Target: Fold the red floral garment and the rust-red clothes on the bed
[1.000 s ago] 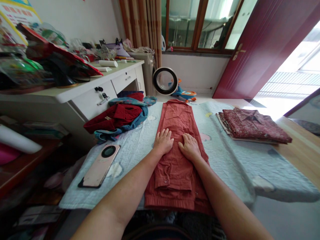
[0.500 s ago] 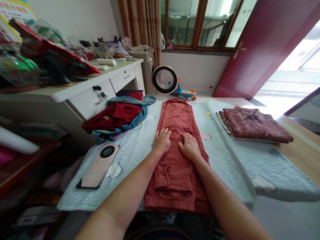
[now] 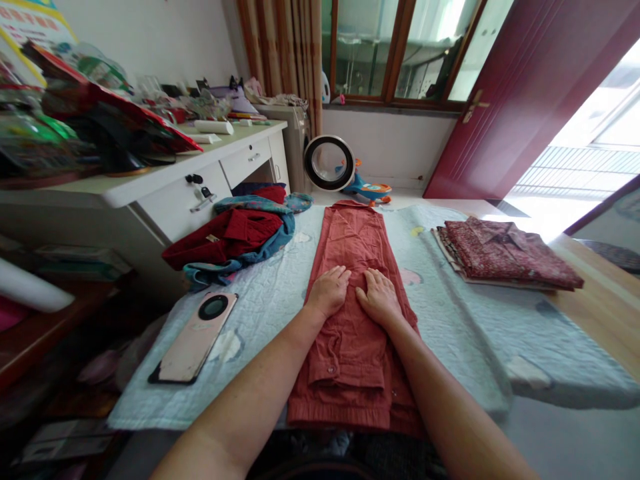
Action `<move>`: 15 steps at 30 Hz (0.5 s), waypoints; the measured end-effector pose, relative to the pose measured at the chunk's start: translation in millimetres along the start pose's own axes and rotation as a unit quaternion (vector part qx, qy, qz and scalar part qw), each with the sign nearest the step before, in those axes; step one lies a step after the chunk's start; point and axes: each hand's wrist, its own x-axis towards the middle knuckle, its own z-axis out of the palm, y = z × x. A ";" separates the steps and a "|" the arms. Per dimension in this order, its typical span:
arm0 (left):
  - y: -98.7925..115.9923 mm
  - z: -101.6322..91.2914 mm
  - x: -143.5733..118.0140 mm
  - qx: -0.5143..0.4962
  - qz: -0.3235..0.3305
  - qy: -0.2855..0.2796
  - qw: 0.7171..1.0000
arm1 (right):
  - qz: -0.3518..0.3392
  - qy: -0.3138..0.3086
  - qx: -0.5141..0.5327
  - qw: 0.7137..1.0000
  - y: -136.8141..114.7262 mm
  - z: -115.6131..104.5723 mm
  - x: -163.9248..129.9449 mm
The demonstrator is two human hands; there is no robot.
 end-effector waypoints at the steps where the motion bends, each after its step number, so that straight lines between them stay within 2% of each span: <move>1: -0.5 1.2 0.4 -0.005 -0.002 -0.001 1.000 | 0.003 -0.002 -0.006 1.000 -0.1 0.8 0.0; 15: -0.6 5.0 1.4 0.025 -0.048 -0.020 0.998 | 0.010 -0.024 -0.015 1.000 0.6 0.3 0.4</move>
